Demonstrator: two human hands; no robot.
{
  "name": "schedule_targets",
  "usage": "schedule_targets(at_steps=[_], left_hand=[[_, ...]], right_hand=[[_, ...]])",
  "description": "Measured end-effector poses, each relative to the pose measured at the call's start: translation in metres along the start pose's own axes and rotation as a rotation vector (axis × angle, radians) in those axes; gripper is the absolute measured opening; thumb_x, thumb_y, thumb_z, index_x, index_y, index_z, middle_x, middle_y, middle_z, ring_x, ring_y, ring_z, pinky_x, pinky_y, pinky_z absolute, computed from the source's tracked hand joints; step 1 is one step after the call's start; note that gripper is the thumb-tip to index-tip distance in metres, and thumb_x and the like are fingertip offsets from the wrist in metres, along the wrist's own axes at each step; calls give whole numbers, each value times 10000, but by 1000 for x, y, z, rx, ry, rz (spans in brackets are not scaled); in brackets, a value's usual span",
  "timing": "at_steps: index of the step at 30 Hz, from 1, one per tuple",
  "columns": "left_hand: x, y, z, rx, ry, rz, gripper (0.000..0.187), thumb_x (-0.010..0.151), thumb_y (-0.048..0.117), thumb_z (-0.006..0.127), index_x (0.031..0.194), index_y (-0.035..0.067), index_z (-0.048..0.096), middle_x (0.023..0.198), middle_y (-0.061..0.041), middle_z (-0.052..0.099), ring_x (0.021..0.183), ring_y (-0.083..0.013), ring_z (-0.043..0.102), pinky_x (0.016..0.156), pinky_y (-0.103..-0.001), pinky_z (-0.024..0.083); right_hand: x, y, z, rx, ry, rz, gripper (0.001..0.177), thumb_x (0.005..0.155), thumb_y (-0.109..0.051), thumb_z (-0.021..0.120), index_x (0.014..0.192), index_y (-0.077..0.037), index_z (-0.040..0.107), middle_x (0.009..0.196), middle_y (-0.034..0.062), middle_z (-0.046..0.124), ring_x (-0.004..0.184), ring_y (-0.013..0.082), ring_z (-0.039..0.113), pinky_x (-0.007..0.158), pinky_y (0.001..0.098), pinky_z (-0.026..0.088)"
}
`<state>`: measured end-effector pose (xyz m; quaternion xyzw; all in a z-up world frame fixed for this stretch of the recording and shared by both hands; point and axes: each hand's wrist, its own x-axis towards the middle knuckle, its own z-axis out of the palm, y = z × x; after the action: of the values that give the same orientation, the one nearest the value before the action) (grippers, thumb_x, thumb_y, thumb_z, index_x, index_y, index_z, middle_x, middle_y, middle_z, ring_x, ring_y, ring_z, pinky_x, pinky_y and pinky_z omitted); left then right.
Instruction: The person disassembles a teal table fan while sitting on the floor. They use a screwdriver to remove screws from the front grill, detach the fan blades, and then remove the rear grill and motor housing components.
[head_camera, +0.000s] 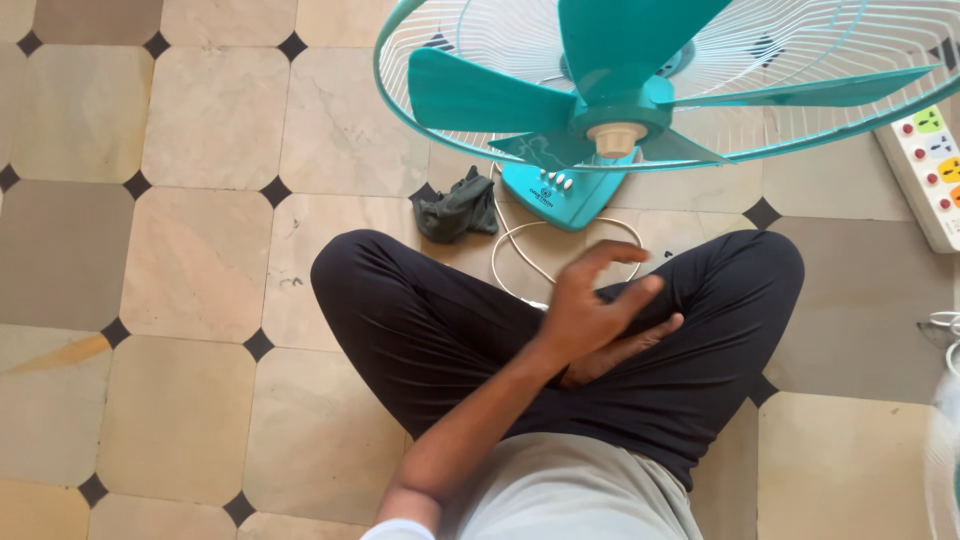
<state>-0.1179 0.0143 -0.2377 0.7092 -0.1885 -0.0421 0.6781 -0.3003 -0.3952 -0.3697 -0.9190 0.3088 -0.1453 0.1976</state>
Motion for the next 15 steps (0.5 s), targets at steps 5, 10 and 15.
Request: schedule_targets(at_steps=[5,10,15], left_hand=[[5,-19,33,-146,-83,-16,684,925,485,729,1445,105,499,1460,-83,554,1381,-217,530,1134,-440,443],[-2,-55,28,-469,-37,0,867,970,734,458,1564,110,357,1618,-83,389,1532,-251,342,1236,-484,269],[-22,-95,-30,-772,197,54,723,1093,606,332,1370,-29,537,1433,-221,573,1417,-341,493,1236,-482,336]], right_hand=[[53,-46,-17,90,-16,-163,407,898,-383,735,1199,-114,682,973,196,711,910,358,697,791,454,571],[54,-52,-48,157,-27,-329,424,892,-381,741,1189,-92,655,992,193,703,916,338,696,796,434,573],[71,-63,-73,234,-77,-518,443,885,-380,747,1179,-70,628,1011,190,694,923,317,694,801,414,575]])
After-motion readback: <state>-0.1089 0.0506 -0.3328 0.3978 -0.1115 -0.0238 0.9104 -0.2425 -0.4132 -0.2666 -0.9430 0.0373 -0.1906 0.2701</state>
